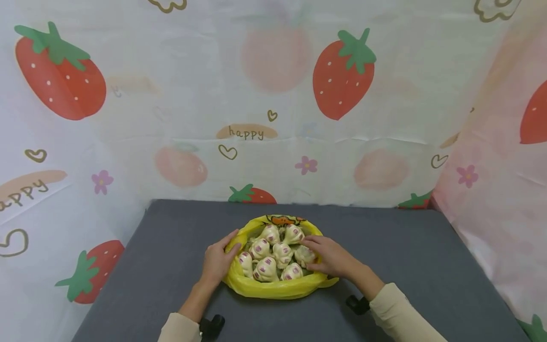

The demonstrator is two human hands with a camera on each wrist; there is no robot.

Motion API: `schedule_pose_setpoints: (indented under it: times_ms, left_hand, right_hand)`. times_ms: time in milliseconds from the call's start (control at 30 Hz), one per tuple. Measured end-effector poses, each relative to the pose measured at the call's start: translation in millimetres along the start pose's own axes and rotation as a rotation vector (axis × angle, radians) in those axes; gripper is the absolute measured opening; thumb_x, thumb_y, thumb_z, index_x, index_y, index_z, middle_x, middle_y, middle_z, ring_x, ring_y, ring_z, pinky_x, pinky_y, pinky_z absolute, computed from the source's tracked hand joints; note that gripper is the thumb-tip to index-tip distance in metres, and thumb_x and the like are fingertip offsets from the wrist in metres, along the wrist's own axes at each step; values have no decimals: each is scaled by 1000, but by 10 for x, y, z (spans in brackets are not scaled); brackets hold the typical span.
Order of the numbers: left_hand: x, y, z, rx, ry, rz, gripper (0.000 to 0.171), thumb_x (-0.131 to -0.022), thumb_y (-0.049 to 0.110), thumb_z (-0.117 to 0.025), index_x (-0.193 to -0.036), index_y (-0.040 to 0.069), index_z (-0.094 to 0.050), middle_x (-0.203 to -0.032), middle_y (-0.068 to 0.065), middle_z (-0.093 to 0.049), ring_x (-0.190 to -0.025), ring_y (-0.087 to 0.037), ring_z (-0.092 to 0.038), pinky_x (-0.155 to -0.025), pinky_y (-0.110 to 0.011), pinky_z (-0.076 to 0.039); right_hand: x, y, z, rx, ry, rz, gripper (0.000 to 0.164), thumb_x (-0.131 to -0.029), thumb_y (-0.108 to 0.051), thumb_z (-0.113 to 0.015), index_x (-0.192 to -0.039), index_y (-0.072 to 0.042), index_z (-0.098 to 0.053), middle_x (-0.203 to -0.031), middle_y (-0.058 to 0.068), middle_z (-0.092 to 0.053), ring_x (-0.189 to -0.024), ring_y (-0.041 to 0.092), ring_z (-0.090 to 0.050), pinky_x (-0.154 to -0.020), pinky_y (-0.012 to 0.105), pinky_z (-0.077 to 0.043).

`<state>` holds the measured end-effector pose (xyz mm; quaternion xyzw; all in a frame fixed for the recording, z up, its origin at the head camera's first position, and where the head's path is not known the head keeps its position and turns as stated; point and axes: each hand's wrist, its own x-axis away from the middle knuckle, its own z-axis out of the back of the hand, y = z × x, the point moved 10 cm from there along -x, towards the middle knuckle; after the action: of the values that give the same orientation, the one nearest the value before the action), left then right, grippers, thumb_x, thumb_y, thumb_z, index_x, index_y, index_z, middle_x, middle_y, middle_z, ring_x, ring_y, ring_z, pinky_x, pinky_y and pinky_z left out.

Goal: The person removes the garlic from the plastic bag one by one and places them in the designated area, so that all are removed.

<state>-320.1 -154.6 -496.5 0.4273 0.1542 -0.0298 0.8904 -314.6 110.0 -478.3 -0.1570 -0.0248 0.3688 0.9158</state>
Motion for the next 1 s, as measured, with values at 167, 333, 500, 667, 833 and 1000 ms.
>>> schedule_pose_setpoints:
  times_ms: [167,333,500,667,833,1000]
  left_hand:
    - [-2,38,17,-11,14,1,40,-92,20,-68,-130,10,-64,-121,-17,-68,-105,-35,-67,-86,-48,-54]
    - [1,41,25,-18,24,-7,38,-92,19,-68,-129,11,-65,-120,-16,-69,-104,-34,-68,-86,-48,-54]
    - [6,48,21,-20,30,-14,38,-92,19,-68,-128,10,-66,-119,-16,-69,-100,-33,-69,-82,-46,-54]
    - [9,46,21,-10,31,-9,37,-92,18,-68,-128,10,-66,-119,-16,-69,-100,-32,-69,-80,-44,-53]
    - [9,37,16,-4,32,-11,36,-92,18,-68,-127,9,-66,-118,-16,-70,-103,-33,-68,-84,-47,-54]
    - [5,31,15,-11,36,-16,36,-92,18,-68,-127,9,-66,-118,-15,-70,-100,-32,-69,-81,-45,-54]
  right_hand:
    - [7,-29,-2,29,-3,12,58,-87,-23,-74,-138,-5,-53,-138,13,-55,-121,33,-55,-97,50,-48]
    - [11,-41,-24,49,-2,26,59,-86,-22,-75,-138,-5,-53,-138,13,-55,-121,33,-56,-97,50,-47]
    - [17,-51,-28,60,0,33,58,-85,-20,-75,-137,-4,-54,-137,13,-56,-121,33,-55,-97,50,-47]
    - [4,-38,-61,59,-19,26,60,-85,-18,-76,-138,-4,-53,-138,13,-55,-122,34,-55,-98,49,-48]
    - [0,-1,-112,55,-31,17,61,-84,-16,-76,-139,-5,-52,-140,14,-54,-123,35,-55,-98,50,-48]
    - [-5,-9,-119,77,-10,41,60,-84,-13,-76,-138,-5,-53,-138,14,-55,-121,35,-56,-96,49,-49]
